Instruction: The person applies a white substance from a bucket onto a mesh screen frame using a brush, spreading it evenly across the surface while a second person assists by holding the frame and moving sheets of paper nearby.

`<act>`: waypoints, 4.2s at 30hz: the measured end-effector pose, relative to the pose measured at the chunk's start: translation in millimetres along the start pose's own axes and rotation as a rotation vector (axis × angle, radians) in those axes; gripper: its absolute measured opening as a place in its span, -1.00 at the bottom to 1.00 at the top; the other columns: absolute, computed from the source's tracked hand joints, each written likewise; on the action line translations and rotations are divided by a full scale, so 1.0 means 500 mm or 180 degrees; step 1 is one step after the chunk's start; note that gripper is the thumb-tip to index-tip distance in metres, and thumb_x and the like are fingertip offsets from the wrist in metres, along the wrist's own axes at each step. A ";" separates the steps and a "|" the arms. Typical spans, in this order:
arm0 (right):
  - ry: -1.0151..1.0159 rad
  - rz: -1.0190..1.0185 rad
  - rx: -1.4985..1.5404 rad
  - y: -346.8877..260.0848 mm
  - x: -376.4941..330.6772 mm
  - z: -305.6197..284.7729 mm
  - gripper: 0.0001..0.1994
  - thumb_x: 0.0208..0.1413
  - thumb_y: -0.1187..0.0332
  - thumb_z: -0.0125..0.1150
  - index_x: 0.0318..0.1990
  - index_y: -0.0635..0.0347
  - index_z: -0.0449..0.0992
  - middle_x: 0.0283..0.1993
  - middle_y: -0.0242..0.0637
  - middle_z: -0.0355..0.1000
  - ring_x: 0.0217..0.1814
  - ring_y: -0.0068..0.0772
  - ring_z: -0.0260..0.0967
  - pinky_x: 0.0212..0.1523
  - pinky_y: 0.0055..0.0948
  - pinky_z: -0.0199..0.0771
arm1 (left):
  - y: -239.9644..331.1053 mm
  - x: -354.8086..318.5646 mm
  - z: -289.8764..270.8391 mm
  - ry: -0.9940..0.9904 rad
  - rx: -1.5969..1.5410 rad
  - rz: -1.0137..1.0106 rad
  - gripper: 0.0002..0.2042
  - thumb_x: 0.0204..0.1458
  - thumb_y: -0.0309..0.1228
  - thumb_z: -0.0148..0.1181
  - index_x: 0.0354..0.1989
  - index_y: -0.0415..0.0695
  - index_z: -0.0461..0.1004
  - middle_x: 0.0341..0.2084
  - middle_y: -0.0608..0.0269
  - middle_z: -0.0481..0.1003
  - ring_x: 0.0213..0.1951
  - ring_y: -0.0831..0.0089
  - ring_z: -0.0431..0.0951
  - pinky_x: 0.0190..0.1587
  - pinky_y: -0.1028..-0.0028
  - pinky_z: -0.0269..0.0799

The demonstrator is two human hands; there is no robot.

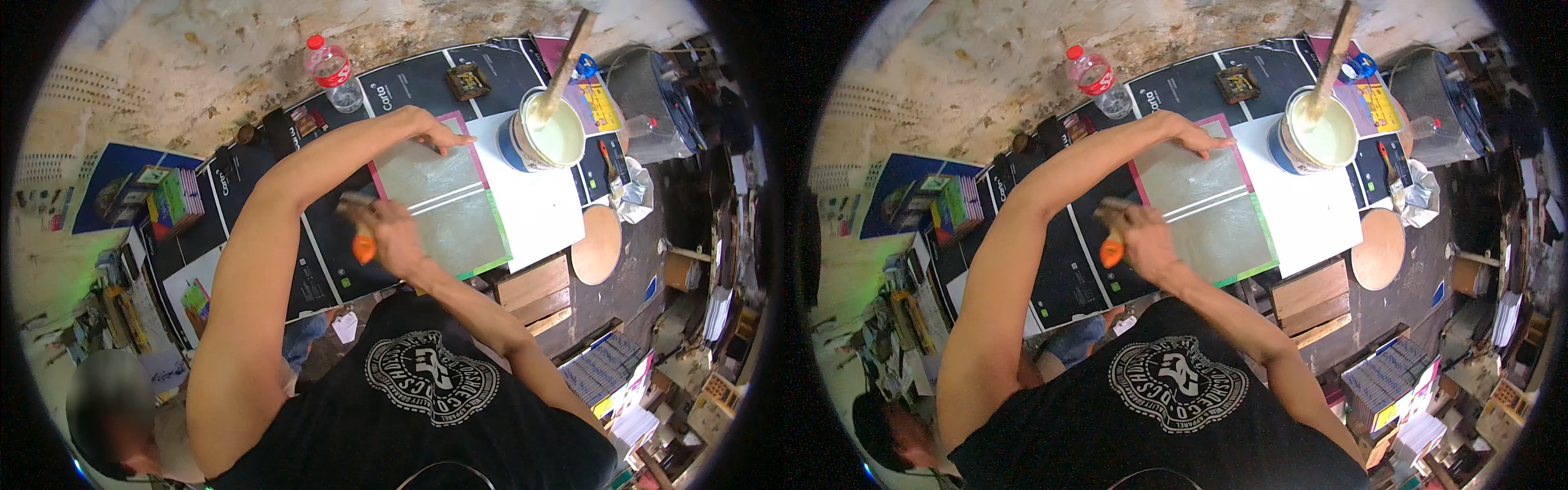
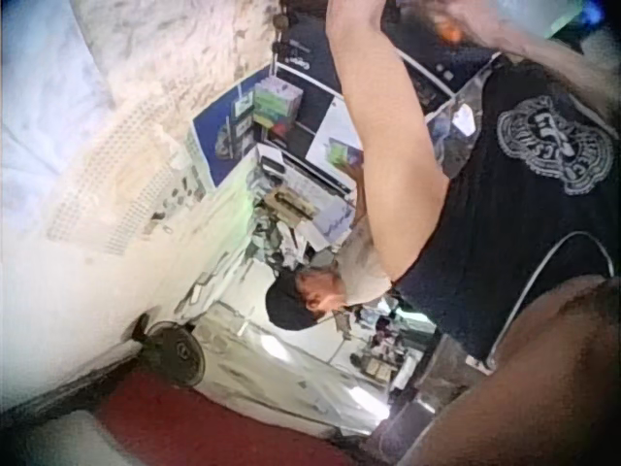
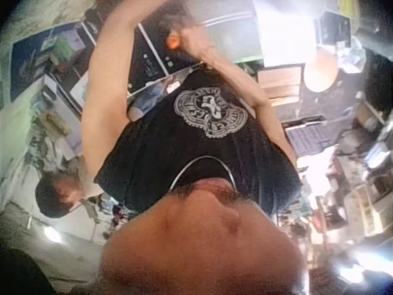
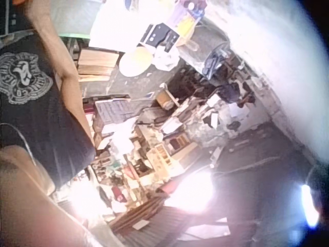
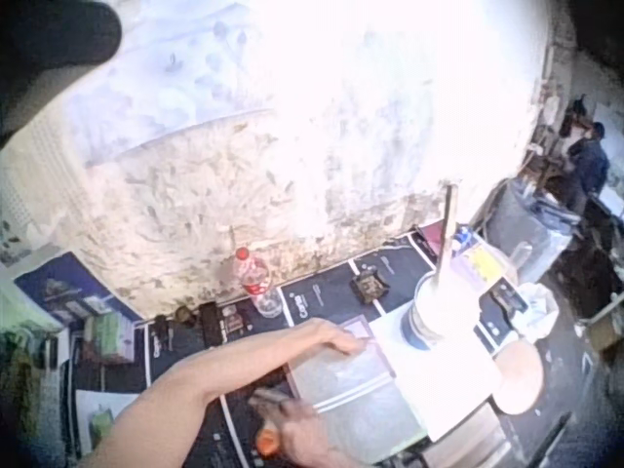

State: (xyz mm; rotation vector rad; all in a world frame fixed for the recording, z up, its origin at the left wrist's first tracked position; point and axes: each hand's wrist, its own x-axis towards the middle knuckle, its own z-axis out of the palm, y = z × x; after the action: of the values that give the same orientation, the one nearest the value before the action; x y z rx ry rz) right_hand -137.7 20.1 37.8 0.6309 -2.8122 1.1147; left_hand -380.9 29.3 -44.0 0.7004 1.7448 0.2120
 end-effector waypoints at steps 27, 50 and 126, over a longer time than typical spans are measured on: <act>0.0431 0.0685 -0.0593 0.152 -0.136 0.035 -0.53 -0.07 0.54 0.18 0.09 0.08 0.54 -0.03 -0.17 0.53 0.01 0.01 0.43 0.09 -0.07 0.38 | 0.056 -0.061 0.042 0.0372 -0.0310 0.0115 0.17 -0.05 0.64 -0.56 0.49 -0.15 0.04 0.48 0.06 0.06 0.46 -0.06 0.04 0.43 -0.03 -0.03; 0.0926 0.0536 -0.0783 0.019 -0.191 -0.059 -0.62 -0.06 0.56 0.19 -0.02 0.12 0.63 0.01 -0.14 0.55 -0.07 0.00 0.45 -0.04 -0.16 0.41 | 0.067 -0.054 0.085 0.1195 0.0383 -0.0354 0.02 0.05 0.55 -0.58 0.49 -0.01 0.05 0.50 0.12 -0.01 0.51 0.12 -0.09 0.47 -0.09 -0.26; -0.0203 -0.0277 -0.0303 -0.027 -0.370 -0.098 -0.65 -0.08 0.46 0.26 -0.05 0.11 0.59 -0.21 -0.25 0.57 -0.24 -0.17 0.49 -0.09 -0.21 0.42 | 0.069 -0.042 0.094 0.1302 -0.0001 -0.0572 0.01 0.02 0.57 -0.47 0.52 0.11 -0.03 0.52 0.07 -0.13 0.53 0.10 -0.12 0.46 -0.02 -0.16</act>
State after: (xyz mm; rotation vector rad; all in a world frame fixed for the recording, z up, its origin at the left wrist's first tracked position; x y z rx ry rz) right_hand 32.3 109.2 46.7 0.7851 -2.8396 0.9570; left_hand -322.6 35.2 -24.2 0.5187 2.1858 0.2437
